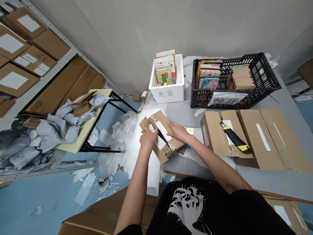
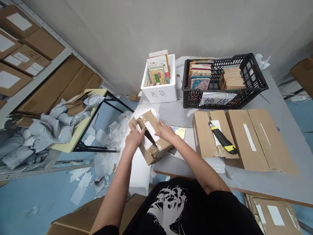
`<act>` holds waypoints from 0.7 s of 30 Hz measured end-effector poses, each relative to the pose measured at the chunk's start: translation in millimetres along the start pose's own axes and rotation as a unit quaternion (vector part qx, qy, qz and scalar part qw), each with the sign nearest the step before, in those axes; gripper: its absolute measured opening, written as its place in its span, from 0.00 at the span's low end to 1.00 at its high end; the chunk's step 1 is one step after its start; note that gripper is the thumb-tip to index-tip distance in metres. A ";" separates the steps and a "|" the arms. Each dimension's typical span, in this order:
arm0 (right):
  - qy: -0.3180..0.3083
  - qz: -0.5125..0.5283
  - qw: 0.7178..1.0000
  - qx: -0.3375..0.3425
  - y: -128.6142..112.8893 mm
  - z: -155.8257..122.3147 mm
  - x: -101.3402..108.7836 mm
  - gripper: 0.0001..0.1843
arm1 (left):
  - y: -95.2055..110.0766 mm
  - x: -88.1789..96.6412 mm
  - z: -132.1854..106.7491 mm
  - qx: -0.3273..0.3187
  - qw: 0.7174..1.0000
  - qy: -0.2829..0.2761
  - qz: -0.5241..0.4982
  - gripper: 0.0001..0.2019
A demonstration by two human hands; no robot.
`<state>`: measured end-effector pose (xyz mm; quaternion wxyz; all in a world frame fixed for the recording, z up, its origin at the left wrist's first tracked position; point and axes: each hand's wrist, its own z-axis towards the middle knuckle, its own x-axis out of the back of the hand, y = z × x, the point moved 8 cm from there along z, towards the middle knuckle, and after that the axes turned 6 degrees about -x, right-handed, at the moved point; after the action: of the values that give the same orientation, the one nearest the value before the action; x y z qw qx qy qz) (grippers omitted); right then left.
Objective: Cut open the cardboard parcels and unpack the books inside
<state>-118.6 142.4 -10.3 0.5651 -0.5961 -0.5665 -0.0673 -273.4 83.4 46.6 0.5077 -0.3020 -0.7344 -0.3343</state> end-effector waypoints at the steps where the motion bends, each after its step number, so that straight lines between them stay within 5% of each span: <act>1: -0.008 -0.014 1.000 -0.014 3.3 1.4 -7.8 0.39 | -1.8 -6.9 2.2 0.005 1.000 -0.007 0.020 0.44; 6: 0.014 -0.038 0.998 -0.052 2.8 -4.8 -33.2 0.34 | -19.0 -26.7 1.2 0.006 0.996 -0.005 0.085 0.42; 9: 0.020 -0.047 0.997 -0.058 -2.0 -8.7 -39.7 0.33 | -12.6 -21.0 -9.0 -0.141 0.975 0.078 0.154 0.34; 11: 0.017 -0.059 0.997 -0.057 -3.8 -9.5 -40.8 0.32 | 6.9 -29.0 -25.2 -0.347 0.919 0.075 0.172 0.24; 14: 0.018 -0.076 0.996 -0.052 -5.7 -10.1 -39.7 0.32 | 22.1 -52.0 -57.1 -0.599 0.788 -0.026 0.143 0.18; 17: 0.020 -0.088 0.995 -0.052 -6.7 -11.0 -40.7 0.31 | 23.9 -61.1 -65.9 -0.678 0.727 -0.037 0.101 0.19; 21: 0.020 -0.094 0.993 -0.062 -5.5 -10.6 -43.6 0.32 | 25.7 -59.9 -68.9 -0.704 0.706 0.070 0.026 0.19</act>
<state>-132.0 106.8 -34.7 0.5292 -0.5727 -0.6035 -0.1669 -197.8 37.5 12.6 0.2064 -0.5664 -0.2399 -0.7609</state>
